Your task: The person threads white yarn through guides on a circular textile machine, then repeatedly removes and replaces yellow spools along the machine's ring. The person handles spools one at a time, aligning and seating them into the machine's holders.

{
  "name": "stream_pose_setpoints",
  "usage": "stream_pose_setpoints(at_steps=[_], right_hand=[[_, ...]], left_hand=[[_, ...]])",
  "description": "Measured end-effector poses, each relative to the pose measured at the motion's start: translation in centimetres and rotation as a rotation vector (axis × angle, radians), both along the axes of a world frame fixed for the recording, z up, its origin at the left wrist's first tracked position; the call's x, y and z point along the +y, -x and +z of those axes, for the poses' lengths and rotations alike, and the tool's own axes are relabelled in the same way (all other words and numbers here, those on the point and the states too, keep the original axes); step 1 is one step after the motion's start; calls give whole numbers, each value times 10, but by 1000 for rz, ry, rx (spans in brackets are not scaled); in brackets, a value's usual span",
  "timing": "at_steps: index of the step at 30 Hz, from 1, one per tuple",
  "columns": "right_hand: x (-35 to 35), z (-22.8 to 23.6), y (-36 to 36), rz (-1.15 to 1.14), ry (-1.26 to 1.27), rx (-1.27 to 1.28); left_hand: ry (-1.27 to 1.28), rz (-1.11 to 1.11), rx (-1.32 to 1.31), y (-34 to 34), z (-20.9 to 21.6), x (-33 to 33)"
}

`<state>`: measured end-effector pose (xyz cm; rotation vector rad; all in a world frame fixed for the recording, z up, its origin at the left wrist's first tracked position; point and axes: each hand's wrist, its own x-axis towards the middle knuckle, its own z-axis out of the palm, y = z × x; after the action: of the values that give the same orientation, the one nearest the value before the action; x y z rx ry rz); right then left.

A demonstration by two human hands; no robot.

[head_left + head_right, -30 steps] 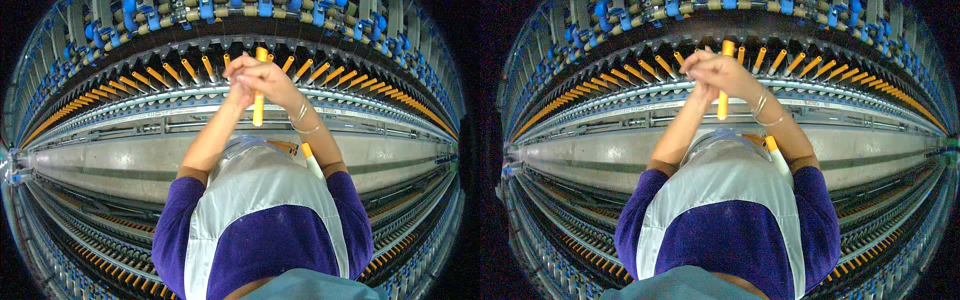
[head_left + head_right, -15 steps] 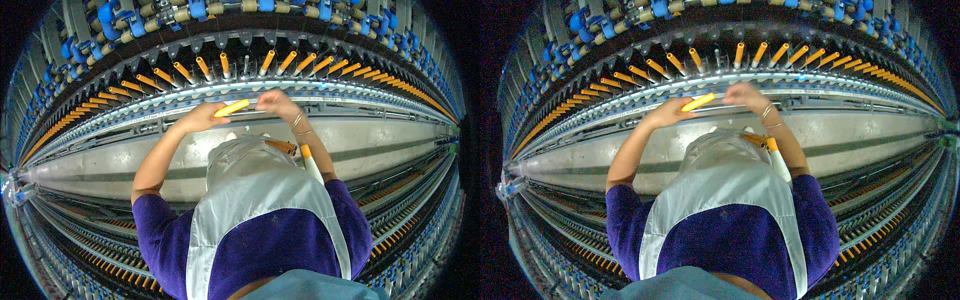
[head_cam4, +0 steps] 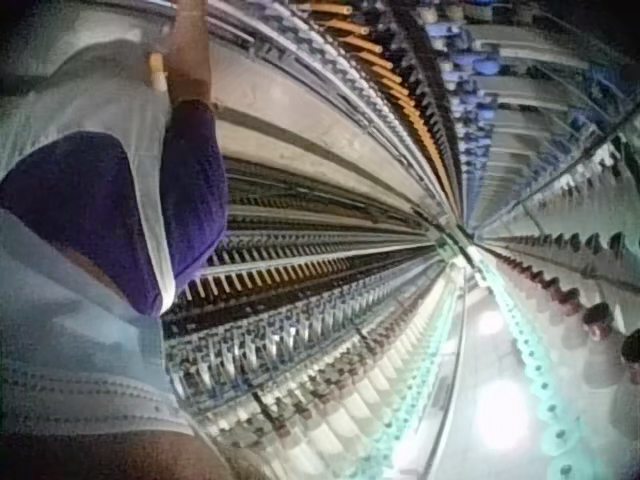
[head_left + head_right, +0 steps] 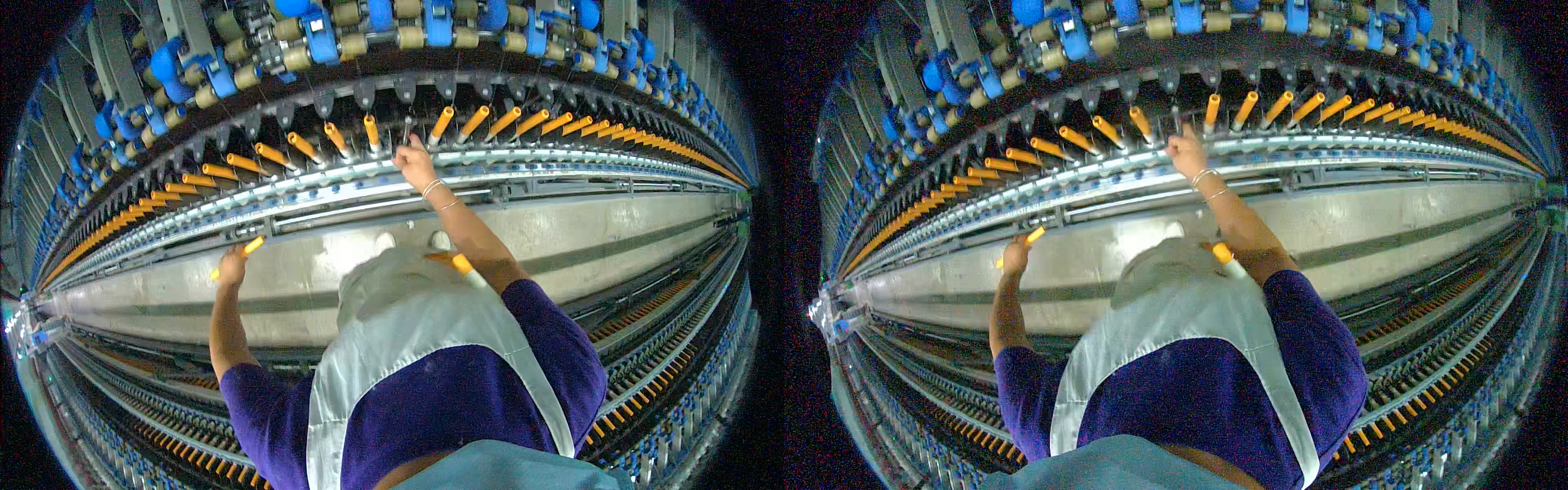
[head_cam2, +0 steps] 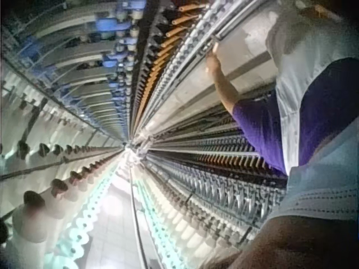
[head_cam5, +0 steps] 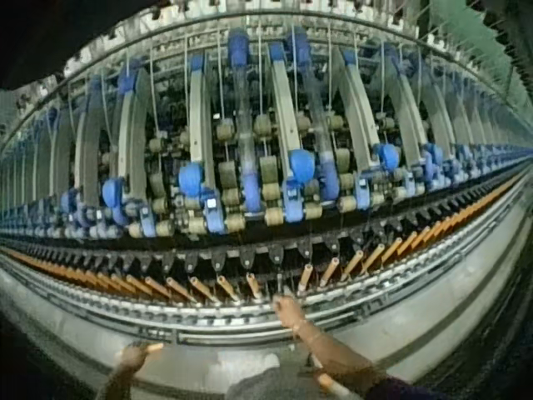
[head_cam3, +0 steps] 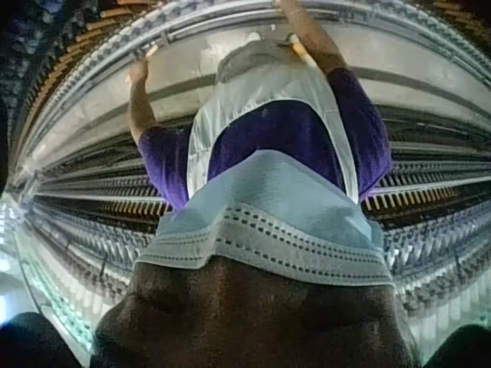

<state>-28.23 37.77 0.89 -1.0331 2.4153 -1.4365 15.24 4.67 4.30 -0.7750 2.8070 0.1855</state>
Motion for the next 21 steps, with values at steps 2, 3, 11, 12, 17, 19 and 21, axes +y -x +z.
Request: stream_pose_setpoints(at_steps=[2,3,11,12,17,19,21], right_hand=[[-6,4,10,63,-194,11],[-4,7,12,86,-396,29],[20,5,-6,-45,-613,322],[15,2,-5,-95,-491,461],[11,44,-1,-131,-374,501],[35,88,-6,-201,-157,494],[71,134,-4,-283,37,516]], left_hand=[[-5,90,135,-8,-16,-10],[-18,135,189,-9,-25,-11],[-1296,1191,1303,64,-99,18],[-1327,1195,1381,73,-98,17],[-1403,1121,1406,118,-37,28],[-1402,735,1344,151,-1,69],[-1248,630,1036,199,30,138]])
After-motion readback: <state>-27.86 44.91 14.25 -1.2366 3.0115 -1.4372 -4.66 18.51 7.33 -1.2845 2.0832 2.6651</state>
